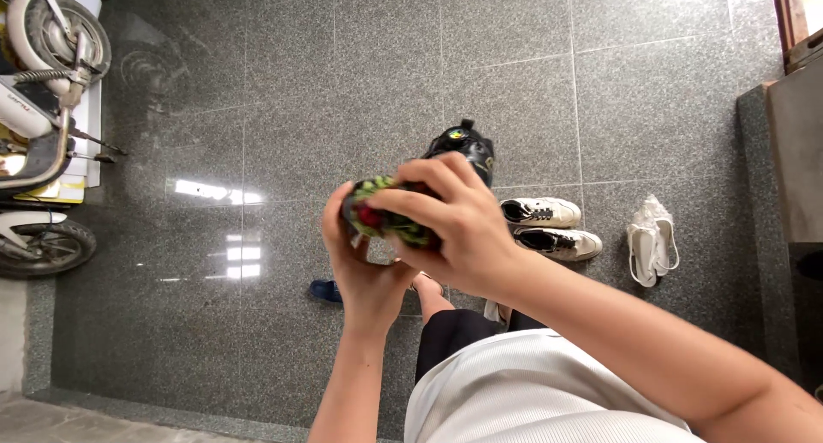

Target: Polishing a black shoe with a cloth in an entryway.

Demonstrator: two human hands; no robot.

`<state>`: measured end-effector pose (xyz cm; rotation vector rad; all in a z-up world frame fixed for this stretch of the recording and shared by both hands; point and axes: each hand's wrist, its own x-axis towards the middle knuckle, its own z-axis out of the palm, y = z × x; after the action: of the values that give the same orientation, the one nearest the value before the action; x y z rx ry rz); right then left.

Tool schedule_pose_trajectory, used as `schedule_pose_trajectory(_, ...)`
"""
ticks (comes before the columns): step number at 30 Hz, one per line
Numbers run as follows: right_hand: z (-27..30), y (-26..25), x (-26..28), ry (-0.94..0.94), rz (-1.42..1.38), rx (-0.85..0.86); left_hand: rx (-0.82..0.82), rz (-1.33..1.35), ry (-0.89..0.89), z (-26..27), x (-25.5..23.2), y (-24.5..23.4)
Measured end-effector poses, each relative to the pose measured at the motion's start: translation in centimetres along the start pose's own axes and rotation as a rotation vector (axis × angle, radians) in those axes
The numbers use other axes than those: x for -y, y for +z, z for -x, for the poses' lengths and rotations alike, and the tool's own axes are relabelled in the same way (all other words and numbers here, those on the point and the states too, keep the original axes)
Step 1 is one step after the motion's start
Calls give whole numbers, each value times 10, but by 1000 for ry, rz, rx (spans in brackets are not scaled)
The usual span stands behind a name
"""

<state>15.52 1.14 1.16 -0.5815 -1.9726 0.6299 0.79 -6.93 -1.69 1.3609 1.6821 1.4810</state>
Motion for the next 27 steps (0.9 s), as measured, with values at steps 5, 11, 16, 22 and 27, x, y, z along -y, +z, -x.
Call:
schedule_pose_trajectory(5,48,2,-42,216,-57,52,-85,41,-65,-5,-3,-23)
schedule_pose_trajectory(11,43,-18,-108,473,-532,42,11,68,35,-2,-14,-23)
schedule_pose_trajectory(16,15,-41,-115,1182,-926,122,74,159,-17,8,-5,-20)
schedule_pose_trajectory(22,25,-28,-124,1280,-826,125,71,90,-57,16,-1,-21)
schedule_pose_trajectory(27,43,-29,-145,1299,-1170,283,65,133,-21,19,6,-28)
